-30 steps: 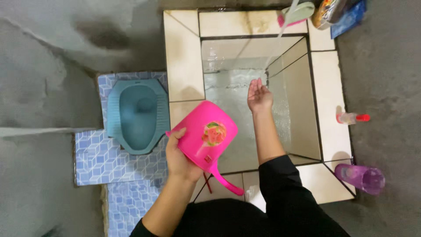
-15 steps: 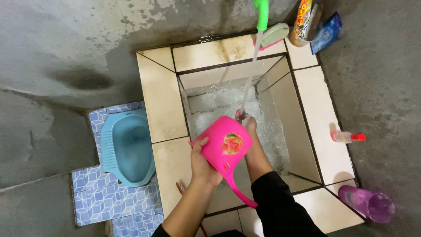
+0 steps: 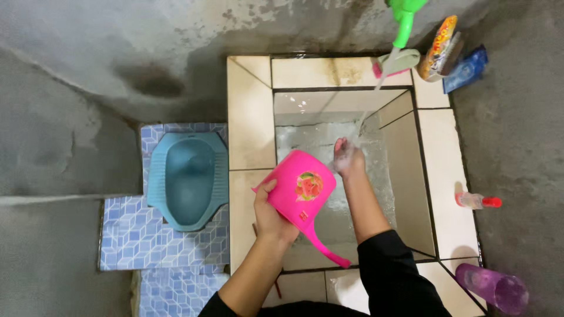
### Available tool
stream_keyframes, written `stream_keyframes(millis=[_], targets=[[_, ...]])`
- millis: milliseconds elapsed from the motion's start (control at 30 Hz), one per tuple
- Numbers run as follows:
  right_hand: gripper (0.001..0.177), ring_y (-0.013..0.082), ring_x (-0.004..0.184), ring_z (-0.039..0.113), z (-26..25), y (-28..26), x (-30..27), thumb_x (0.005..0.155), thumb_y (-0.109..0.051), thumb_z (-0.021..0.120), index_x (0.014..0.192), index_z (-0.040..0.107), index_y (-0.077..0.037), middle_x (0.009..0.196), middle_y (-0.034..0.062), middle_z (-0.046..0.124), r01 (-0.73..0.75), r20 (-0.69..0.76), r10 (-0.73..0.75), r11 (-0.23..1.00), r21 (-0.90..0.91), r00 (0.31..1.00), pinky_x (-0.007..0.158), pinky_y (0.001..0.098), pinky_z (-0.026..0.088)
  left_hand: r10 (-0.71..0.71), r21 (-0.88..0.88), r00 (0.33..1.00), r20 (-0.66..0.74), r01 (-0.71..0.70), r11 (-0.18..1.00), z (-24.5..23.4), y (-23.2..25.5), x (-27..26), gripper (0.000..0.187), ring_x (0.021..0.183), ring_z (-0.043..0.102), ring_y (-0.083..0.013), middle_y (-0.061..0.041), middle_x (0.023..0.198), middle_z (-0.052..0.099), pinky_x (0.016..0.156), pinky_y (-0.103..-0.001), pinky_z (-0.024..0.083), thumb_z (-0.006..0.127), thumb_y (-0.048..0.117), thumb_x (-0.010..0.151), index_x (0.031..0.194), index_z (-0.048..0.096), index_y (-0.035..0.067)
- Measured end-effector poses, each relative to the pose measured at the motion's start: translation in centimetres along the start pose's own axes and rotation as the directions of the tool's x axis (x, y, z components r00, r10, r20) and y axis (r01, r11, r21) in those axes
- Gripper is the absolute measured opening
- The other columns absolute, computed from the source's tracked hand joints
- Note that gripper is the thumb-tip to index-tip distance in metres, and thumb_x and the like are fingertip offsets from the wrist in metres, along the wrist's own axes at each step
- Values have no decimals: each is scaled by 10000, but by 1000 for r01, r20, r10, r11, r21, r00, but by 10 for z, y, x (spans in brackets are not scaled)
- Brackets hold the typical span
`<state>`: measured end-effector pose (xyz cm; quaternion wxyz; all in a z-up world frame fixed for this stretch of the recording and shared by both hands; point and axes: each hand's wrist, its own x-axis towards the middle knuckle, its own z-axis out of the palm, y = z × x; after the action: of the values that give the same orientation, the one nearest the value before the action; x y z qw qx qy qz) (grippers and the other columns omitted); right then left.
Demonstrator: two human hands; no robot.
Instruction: The person scrubs a pink plastic dustpan with a red toothbrush under running water from a wall tap. They repeatedly rinse the dustpan and the toothbrush, then place both items into the water-filled basin.
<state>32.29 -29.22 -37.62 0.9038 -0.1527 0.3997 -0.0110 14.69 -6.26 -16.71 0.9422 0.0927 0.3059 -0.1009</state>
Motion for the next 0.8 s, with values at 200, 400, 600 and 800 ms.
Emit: stream_keyframes(millis=[200, 400, 600, 800], targets=[[122, 217, 800, 705, 88, 8, -109, 1028, -39, 550, 1047, 649, 30, 936, 148, 703, -239, 341, 441, 834, -498, 830, 724, 275, 616, 209, -162, 978, 6, -205, 965, -11, 30, -34, 560, 1230, 609, -343, -147, 1327, 651, 1063, -497, 471, 501, 372, 885, 1333, 572, 42], [297, 216, 755, 734, 182, 70, -298, 1070, -147, 529, 986, 722, 62, 905, 165, 752, 429, 431, 682, 188, -884, 591, 691, 314, 610, 439, -328, 898, 8, -413, 850, -23, 51, -75, 561, 1288, 578, -328, -151, 1372, 623, 1129, -482, 425, 490, 368, 926, 1364, 550, 24], [303, 177, 735, 782, 211, 142, -429, 1018, -167, 541, 931, 753, 32, 798, 122, 787, 877, 533, 697, -356, -324, 480, 702, 290, 604, 537, -375, 835, 120, -463, 803, -33, 62, -115, 662, 1321, 557, -335, -166, 1413, 595, 1126, -478, 418, 382, 456, 932, 1413, 519, 22], [216, 223, 748, 758, 210, 168, -478, 996, -127, 606, 953, 761, 17, 836, 147, 766, 922, 623, 730, -385, 34, 282, 680, 321, 571, 550, -424, 833, 52, -481, 768, -55, 71, -136, 688, 1313, 563, -312, -143, 1402, 597, 1129, -462, 416, 376, 515, 966, 1422, 504, 17]])
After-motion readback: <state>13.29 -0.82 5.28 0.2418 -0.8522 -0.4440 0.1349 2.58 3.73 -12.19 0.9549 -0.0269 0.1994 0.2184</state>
